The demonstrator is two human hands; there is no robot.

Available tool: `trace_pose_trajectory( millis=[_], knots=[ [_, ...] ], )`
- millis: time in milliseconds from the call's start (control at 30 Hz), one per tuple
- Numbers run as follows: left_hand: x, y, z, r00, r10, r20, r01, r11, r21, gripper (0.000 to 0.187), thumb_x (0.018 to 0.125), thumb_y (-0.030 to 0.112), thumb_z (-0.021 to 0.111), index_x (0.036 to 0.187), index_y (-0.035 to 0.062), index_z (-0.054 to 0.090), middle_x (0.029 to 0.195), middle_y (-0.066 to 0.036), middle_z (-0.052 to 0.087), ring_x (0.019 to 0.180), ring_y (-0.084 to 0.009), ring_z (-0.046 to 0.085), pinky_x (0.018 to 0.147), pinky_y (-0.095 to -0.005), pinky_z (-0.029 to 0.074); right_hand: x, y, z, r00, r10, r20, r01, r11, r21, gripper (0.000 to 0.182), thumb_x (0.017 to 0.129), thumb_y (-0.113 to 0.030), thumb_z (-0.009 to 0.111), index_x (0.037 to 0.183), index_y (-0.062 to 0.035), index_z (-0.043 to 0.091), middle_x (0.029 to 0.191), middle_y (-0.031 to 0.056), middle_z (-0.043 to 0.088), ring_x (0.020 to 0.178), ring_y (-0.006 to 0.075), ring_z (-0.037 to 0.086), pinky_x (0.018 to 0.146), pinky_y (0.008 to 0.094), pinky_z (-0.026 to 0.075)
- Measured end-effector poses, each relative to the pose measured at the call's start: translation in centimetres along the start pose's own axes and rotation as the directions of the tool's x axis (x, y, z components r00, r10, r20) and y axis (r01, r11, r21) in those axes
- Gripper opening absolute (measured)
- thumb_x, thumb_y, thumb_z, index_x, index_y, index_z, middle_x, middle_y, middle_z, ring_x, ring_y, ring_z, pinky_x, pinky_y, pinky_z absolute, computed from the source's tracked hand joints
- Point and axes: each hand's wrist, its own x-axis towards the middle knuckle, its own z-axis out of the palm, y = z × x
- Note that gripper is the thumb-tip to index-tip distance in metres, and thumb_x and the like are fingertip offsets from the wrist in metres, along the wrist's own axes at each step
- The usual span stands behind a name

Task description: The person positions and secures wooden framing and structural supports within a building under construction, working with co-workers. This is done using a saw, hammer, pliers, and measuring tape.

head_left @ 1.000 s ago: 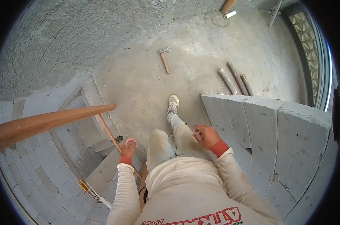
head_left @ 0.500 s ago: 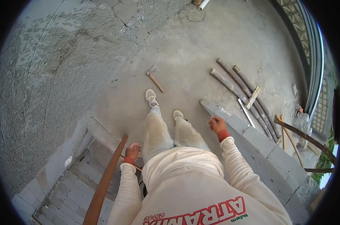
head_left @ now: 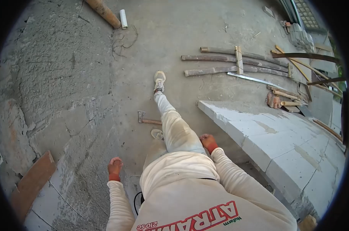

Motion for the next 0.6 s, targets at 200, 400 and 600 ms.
trace_pose_trajectory(
  millis=[200, 400, 600],
  knots=[
    [4.2, 23.0, 9.9, 0.956, 0.182, 0.23, -0.224, 0.959, 0.175, 0.024, 0.093, 0.015, 0.065, 0.115, 0.0051, 0.066, 0.093, -0.003, 0.072, 0.074, -0.0141, 0.069, 0.062, -0.0257, 0.05, 4.1, -19.9, -4.6, 0.997, -0.076, 0.016, 0.072, 0.979, 0.189, 0.02, 0.091, -0.013, 0.062, 0.105, -0.0034, 0.071, 0.087, 0.0072, 0.074, 0.07, 0.0162, 0.07, 0.064, 0.0314, 0.056],
    [1.8, 50.0, 20.6, 0.83, 0.467, 0.305, -0.534, 0.822, 0.196, 0.025, 0.093, 0.014, 0.066, 0.115, 0.0013, 0.067, 0.095, -0.005, 0.073, 0.075, -0.0135, 0.069, 0.065, -0.025, 0.051, 3.3, -41.3, -15.0, 0.958, -0.274, -0.086, 0.265, 0.729, 0.631, 0.026, 0.09, -0.012, 0.065, 0.114, -0.0025, 0.067, 0.087, 0.0047, 0.071, 0.069, 0.0127, 0.069, 0.06, 0.0272, 0.054],
    [6.9, 64.1, 25.8, 0.797, 0.383, 0.467, -0.582, 0.697, 0.42, 0.023, 0.093, 0.016, 0.068, 0.112, 0.0031, 0.068, 0.092, -0.005, 0.073, 0.074, -0.0133, 0.069, 0.063, -0.0255, 0.051, 8.0, -44.8, -20.3, 0.97, -0.087, -0.228, 0.228, 0.653, 0.722, 0.026, 0.09, -0.009, 0.066, 0.115, -0.0022, 0.066, 0.09, 0.0047, 0.071, 0.07, 0.0122, 0.068, 0.061, 0.0267, 0.055]
  ],
)
